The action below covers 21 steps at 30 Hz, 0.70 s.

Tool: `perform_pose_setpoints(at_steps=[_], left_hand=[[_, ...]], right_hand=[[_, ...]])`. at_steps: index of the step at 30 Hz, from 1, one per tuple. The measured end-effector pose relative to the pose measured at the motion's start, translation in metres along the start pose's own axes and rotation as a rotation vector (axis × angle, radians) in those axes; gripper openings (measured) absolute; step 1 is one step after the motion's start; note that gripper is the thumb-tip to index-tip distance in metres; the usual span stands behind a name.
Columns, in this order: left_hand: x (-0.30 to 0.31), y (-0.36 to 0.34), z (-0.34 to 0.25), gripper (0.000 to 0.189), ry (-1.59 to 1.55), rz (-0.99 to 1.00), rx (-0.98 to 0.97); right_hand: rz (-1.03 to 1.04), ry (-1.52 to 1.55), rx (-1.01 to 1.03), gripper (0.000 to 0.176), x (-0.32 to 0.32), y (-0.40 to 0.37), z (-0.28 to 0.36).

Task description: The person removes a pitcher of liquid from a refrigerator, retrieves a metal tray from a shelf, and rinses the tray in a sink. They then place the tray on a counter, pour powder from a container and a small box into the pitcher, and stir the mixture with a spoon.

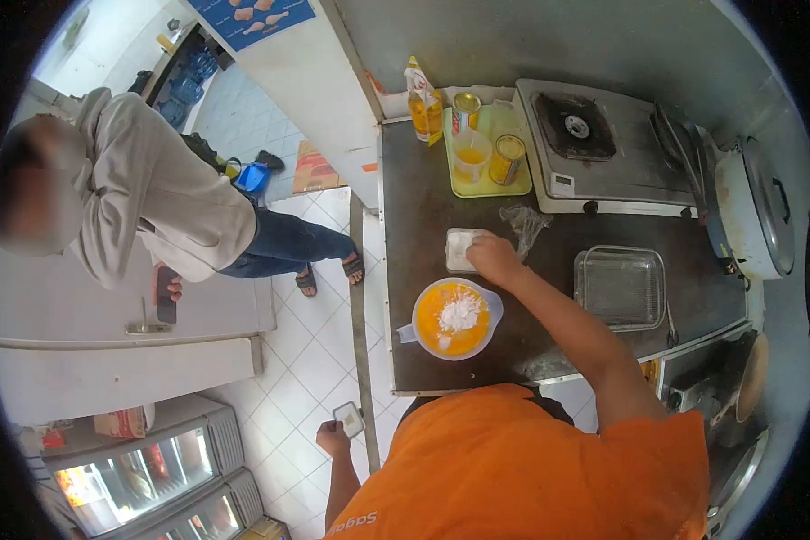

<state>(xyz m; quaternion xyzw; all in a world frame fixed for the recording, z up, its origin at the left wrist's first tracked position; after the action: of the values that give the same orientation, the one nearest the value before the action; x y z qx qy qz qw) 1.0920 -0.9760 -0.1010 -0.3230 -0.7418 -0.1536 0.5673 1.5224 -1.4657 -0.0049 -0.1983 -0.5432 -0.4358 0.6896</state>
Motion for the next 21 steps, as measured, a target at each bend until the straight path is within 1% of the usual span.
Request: perform_pose_setpoints(at_steps=[3,6,9,11,12,15,18,19,21], left_hand=[[-0.001,-0.005,0.002,0.013,-0.019,0.012,0.009],[-0.008,-0.008,0.008,0.012,-0.001,0.021,0.031],[-0.015,-0.011,0.009,0.012,0.04,0.055,0.014],[-0.018,-0.012,0.006,0.013,0.049,0.082,0.005],[-0.022,-0.01,0.008,0.014,0.046,0.092,0.008],[-0.021,-0.008,0.002,0.015,0.042,0.108,-0.002],[-0.022,-0.002,-0.011,0.014,0.053,0.095,-0.053],[-0.022,0.0,-0.014,0.013,0.062,0.087,-0.078],[-0.021,0.005,-0.009,0.013,0.016,0.068,-0.025]], right_hand=[[-0.008,0.199,-0.18,0.016,0.003,-0.01,-0.017],[0.055,0.352,-0.385,0.02,0.01,-0.015,-0.044],[-0.088,0.655,-0.374,0.02,0.075,-0.014,-0.021],[0.011,0.764,-0.279,0.02,0.123,-0.012,0.017],[0.063,0.82,-0.233,0.02,0.133,-0.012,0.029],[-0.037,0.369,-0.117,0.019,0.13,-0.016,0.026],[0.043,0.06,-0.155,0.018,0.062,-0.012,-0.003],[0.043,0.025,-0.134,0.017,0.04,-0.012,-0.007],[0.038,-0.04,-0.094,0.015,0.006,-0.012,-0.011]])
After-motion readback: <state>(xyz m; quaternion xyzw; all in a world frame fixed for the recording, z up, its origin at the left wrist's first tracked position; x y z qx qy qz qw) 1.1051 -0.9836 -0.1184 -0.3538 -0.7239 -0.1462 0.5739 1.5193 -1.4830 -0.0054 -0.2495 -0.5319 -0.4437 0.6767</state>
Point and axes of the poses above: each hand's wrist, its own y-axis towards the middle knuckle, its own x-axis out of the back of the hand, z = x × y, the point moved 9 cm from there along y, towards the middle knuckle, and after that the axes turned 7 degrees about y, right-handed, at the moved point
